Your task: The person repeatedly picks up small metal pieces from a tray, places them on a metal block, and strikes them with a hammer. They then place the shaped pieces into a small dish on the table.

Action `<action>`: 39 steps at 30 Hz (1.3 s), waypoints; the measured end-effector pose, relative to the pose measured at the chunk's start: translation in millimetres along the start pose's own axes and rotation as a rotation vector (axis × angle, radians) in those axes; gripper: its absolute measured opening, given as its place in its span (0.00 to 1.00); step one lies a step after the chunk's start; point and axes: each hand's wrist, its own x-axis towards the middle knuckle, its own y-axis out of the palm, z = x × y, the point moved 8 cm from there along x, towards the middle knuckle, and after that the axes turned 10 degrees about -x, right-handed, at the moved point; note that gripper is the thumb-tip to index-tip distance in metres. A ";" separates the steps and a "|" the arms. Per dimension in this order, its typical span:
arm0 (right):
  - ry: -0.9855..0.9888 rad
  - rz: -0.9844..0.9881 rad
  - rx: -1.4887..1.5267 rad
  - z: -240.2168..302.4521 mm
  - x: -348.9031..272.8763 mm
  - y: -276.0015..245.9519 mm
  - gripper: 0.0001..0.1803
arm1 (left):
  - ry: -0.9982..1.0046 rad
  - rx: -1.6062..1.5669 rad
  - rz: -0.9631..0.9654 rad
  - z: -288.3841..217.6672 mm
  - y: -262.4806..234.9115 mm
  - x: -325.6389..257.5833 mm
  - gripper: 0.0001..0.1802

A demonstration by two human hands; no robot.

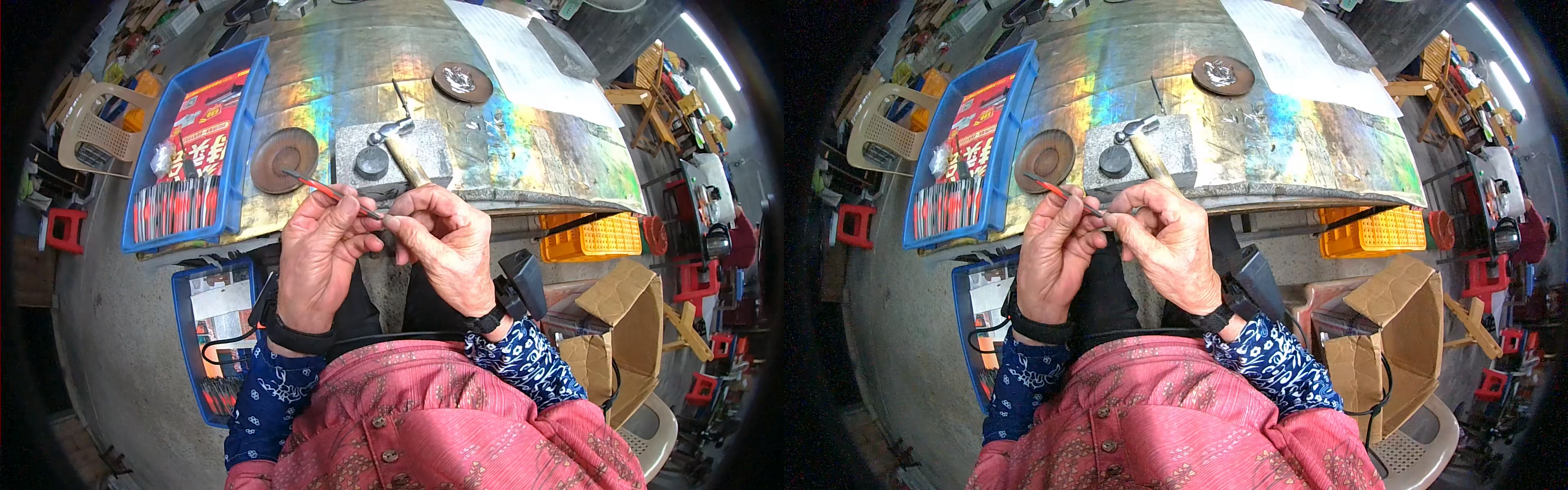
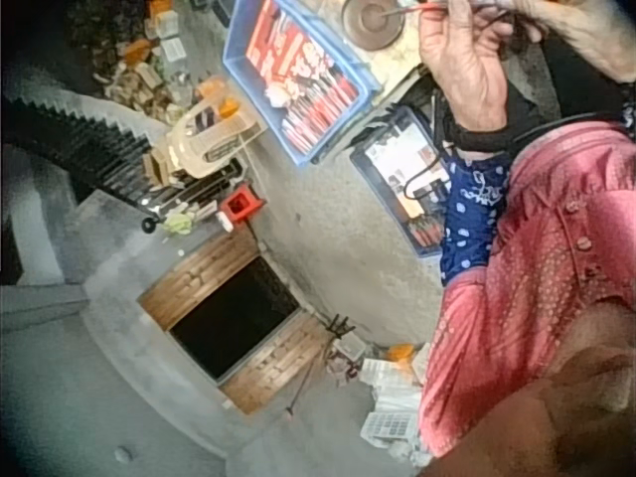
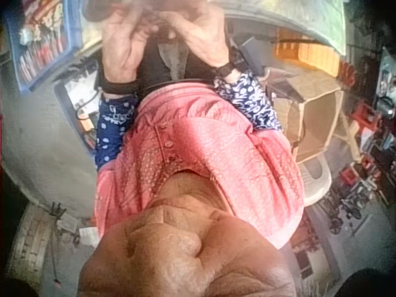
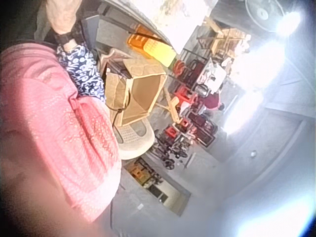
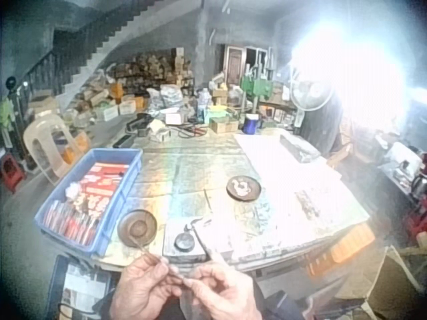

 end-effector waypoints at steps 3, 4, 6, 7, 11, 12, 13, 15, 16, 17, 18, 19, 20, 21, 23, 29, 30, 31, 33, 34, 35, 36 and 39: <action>-0.021 -0.036 -0.034 -1.6 0.0 -0.4 0.03 | 0.003 -0.014 -0.001 1.0 -0.7 0.4 0.08; -0.037 -0.055 -0.034 -1.9 0.1 -0.2 0.03 | 0.006 -0.016 0.003 1.5 -0.6 0.5 0.08; -0.066 -0.083 -0.044 -2.6 -0.1 0.5 0.03 | 0.020 -0.029 0.004 2.2 -1.1 0.9 0.08; -0.076 -0.093 -0.054 -3.2 -0.6 0.9 0.03 | 0.029 -0.040 -0.002 2.7 -1.8 1.1 0.08; -0.086 -0.080 -0.123 -6.0 -3.6 4.7 0.03 | 0.098 0.006 -0.014 2.3 -2.7 1.1 0.09; -0.063 -0.077 -0.088 -8.9 -5.1 5.3 0.02 | 0.119 0.021 -0.016 2.9 -2.7 0.8 0.08; -0.047 -0.090 -0.110 -11.0 -5.3 4.9 0.02 | 0.139 0.039 -0.020 2.6 -2.8 0.6 0.08; -0.058 -0.102 -0.139 -12.8 -5.1 5.7 0.02 | 0.164 0.076 -0.036 1.5 -4.5 0.2 0.08; -0.046 -0.130 -0.122 -15.7 -4.0 5.2 0.02 | 0.169 0.094 -0.046 0.9 -5.8 0.5 0.08; -0.051 -0.158 -0.095 -17.6 -2.3 5.0 0.03 | 0.177 0.114 -0.056 -0.5 -7.3 1.4 0.08; -0.053 -0.177 -0.066 -19.3 -0.2 4.3 0.04 | 0.174 0.127 -0.073 -0.8 -9.2 3.1 0.08; -0.087 -0.182 -0.153 -17.9 2.1 4.6 0.04 | 0.173 0.139 -0.090 -0.7 -11.4 4.8 0.08; -0.112 -0.179 -0.240 -16.5 4.7 5.2 0.04 | 0.165 0.154 -0.120 -0.7 -14.5 6.4 0.08; -0.137 -0.175 -0.326 -15.0 7.2 5.2 0.04 | 0.170 0.153 -0.103 -1.4 -13.9 8.5 0.09; -0.194 -0.137 -0.434 -10.0 10.9 5.2 0.06 | 0.162 0.163 -0.105 -2.9 -15.8 13.4 0.09; -0.475 -0.173 -0.779 19.7 16.2 -10.7 0.06 | 0.186 0.279 -0.034 -17.0 -15.0 35.7 0.09; -0.490 -0.179 -0.883 21.8 16.9 -14.4 0.07 | 0.206 0.320 -0.043 -22.2 -16.2 40.2 0.09; -0.491 -0.182 -0.994 22.5 17.7 -18.1 0.08 | 0.236 0.387 -0.030 -26.8 -15.1 44.8 0.09; -0.528 -0.198 -1.168 23.4 18.6 -22.8 0.11 | 0.303 0.511 0.004 -34.4 -10.9 53.0 0.09; -0.471 -0.141 -1.216 17.0 22.1 -23.8 0.15 | 0.348 0.522 -0.020 -36.3 -10.9 56.5 0.07; -0.413 -0.124 -1.233 11.7 23.5 -26.0 0.16 | 0.362 0.561 -0.017 -37.0 -9.4 59.6 0.07; -0.355 -0.108 -1.250 6.7 24.2 -28.4 0.18 | 0.377 0.601 -0.014 -37.7 -7.8 62.5 0.06; -0.217 -0.049 -1.225 -6.7 25.5 -32.2 0.23 | 0.413 0.678 -0.020 -35.4 -5.0 68.2 0.05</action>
